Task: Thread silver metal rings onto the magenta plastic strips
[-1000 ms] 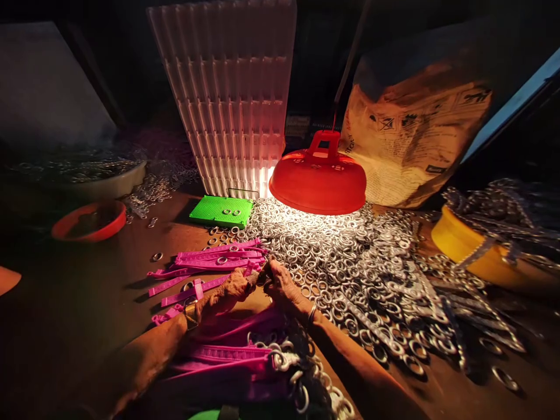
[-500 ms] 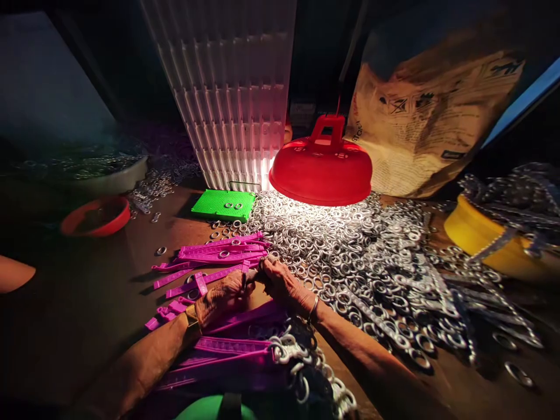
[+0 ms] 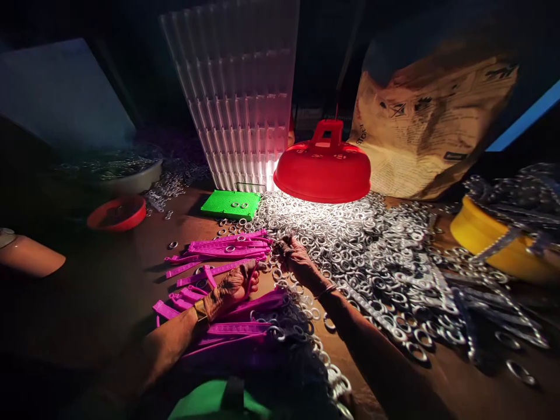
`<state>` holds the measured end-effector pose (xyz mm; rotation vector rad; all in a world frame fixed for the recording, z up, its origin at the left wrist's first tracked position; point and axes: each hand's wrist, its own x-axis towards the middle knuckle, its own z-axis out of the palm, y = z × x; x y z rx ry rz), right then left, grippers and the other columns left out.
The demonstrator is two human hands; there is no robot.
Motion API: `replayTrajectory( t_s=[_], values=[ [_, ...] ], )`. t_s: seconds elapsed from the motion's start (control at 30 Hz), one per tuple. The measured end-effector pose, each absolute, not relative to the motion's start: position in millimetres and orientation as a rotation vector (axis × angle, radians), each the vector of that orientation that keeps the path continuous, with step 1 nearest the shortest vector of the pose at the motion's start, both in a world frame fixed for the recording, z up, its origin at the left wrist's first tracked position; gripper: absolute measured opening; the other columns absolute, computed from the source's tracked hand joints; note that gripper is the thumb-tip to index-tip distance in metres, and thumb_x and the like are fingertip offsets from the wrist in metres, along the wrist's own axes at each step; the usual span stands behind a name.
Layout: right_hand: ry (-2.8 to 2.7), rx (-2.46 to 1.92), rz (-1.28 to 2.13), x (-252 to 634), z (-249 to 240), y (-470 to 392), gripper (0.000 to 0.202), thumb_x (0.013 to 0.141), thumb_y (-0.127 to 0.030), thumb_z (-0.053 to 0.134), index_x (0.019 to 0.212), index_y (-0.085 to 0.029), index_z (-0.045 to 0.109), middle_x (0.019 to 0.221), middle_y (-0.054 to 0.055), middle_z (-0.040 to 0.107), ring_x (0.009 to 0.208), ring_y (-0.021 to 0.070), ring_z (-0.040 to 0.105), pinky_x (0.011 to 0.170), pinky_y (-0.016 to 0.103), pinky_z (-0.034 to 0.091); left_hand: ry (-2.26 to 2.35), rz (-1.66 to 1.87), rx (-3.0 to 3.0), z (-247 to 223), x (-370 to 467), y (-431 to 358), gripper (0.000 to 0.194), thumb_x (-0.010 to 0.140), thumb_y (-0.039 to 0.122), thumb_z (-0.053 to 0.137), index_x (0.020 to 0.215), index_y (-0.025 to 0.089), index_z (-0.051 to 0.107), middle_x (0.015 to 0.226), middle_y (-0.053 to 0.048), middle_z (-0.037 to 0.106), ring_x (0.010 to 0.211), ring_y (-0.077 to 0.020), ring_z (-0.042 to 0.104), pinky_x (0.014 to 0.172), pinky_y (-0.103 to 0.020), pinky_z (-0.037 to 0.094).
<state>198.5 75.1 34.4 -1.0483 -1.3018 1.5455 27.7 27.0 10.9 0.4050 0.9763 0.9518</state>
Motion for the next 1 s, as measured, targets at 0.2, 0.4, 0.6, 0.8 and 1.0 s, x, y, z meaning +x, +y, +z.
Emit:
replayTrajectory(
  t_s=[0.2,0.4,0.6,0.8,1.0],
  values=[
    [-1.532,-1.040,1.348,191,21,52,0.025,0.079,-0.043,0.059,0.085,-0.022,0.048,0.070,-0.001,0.047,0.056,0.0099,0.036,0.049,0.022,0.034,0.913,0.997,0.559,4,25,27,0.031,0.065,0.032,0.074,0.074,0.015,0.050,0.054,0.007,0.030,0.047,-0.0040,0.017,0.048,-0.024,0.006],
    [-1.680,-1.118,1.100,184,26,49,0.026,0.077,-0.046,0.054,0.077,-0.021,0.048,0.071,0.001,0.047,0.064,0.0133,0.037,0.059,0.026,0.038,0.867,1.009,0.645,4,29,26,0.034,0.071,0.037,0.072,0.070,0.018,0.044,0.054,0.006,0.027,0.049,-0.0062,0.018,0.049,-0.026,0.012],
    [-1.420,-1.151,1.436,177,42,41,0.039,0.082,-0.056,0.046,0.068,-0.023,0.032,0.061,-0.003,0.034,0.058,0.0110,0.027,0.049,0.023,0.031,0.861,1.010,0.555,23,32,24,0.038,0.069,0.037,0.075,0.072,0.018,0.042,0.063,0.004,0.030,0.055,-0.0069,0.020,0.051,-0.025,0.015],
    [-1.171,-1.112,1.658,167,39,44,0.043,0.082,-0.059,0.044,0.066,-0.023,0.028,0.056,-0.006,0.028,0.049,0.0083,0.021,0.044,0.023,0.023,0.814,1.079,0.782,33,32,18,0.044,0.071,0.046,0.070,0.063,0.019,0.036,0.058,0.005,0.024,0.052,-0.0075,0.019,0.051,-0.026,0.016],
    [-1.626,-1.219,1.278,174,29,60,0.027,0.074,-0.044,0.053,0.066,-0.022,0.039,0.060,-0.004,0.042,0.056,0.0100,0.034,0.050,0.023,0.030,0.940,1.005,1.055,39,29,20,0.037,0.067,0.046,0.067,0.055,0.018,0.045,0.048,0.004,0.032,0.044,-0.0053,0.020,0.046,-0.025,0.011]
  ],
)
